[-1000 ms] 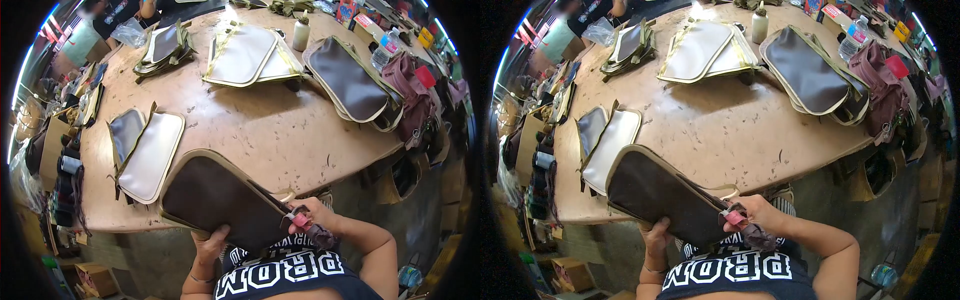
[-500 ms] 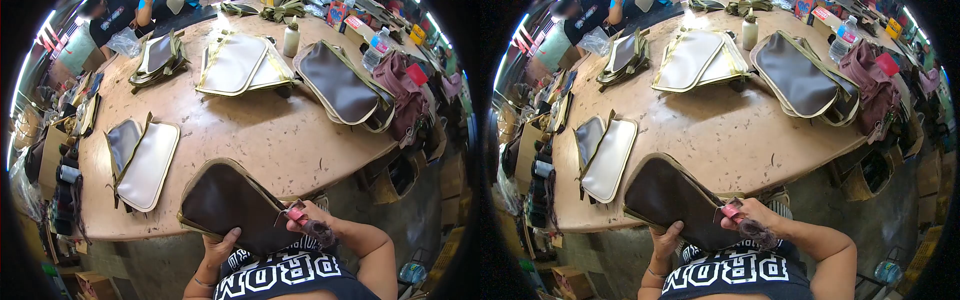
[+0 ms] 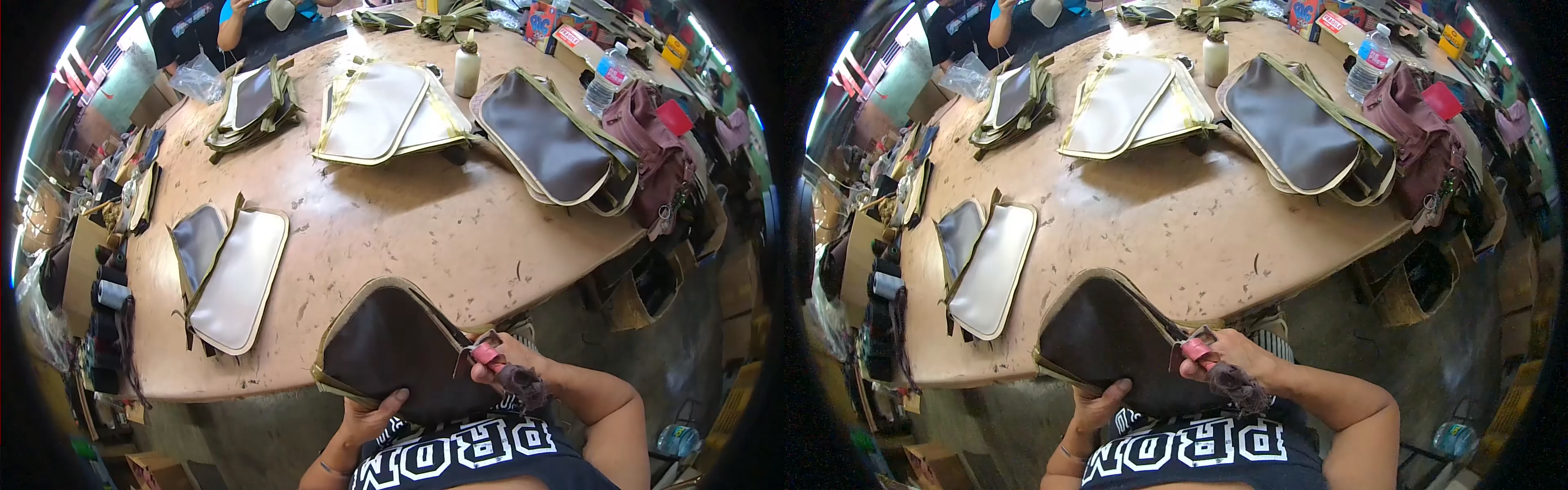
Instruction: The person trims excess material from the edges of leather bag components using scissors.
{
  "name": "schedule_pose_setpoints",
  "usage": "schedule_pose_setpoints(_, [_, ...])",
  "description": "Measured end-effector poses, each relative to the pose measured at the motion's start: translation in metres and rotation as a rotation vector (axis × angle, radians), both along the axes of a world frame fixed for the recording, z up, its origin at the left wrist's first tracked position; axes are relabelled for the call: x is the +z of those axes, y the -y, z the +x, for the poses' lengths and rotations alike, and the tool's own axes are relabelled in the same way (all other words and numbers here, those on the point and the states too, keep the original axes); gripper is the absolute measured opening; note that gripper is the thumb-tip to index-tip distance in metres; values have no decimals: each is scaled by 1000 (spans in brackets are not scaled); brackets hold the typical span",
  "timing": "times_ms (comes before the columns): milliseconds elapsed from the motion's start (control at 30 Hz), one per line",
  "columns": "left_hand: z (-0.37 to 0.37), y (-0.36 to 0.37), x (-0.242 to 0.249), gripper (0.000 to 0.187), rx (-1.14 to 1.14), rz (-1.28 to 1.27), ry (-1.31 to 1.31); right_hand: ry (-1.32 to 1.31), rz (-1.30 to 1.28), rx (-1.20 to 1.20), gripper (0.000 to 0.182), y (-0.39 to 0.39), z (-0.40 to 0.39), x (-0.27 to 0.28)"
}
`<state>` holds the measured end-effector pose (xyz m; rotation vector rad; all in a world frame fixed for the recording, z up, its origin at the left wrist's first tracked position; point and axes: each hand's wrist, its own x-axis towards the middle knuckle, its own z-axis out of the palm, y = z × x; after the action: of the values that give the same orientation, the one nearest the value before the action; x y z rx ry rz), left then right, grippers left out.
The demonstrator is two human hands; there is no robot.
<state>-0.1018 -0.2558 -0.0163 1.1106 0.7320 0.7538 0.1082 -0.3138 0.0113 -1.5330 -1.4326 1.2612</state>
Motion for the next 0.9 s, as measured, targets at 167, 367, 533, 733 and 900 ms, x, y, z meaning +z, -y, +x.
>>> schedule_pose_setpoints(167, [-2,2,-6,33,2,-20,25,3,-8,-40,35,3,0,-2])
schedule_pose_setpoints(367, [-3,2,-6,33,-4,-36,31,-26,113,-25,27,7,2,2])
schedule_pose_setpoints(533, [-4,-2,-1,42,-101,-34,-32,17,87,25,33,2,5,12])
schedule_pose_setpoints(733, [-4,-6,0,42,-130,-32,-33,122,154,42,36,1,7,13])
schedule_pose_setpoints(900, [-5,-7,1,40,-107,-87,3,-21,177,5,33,2,7,14])
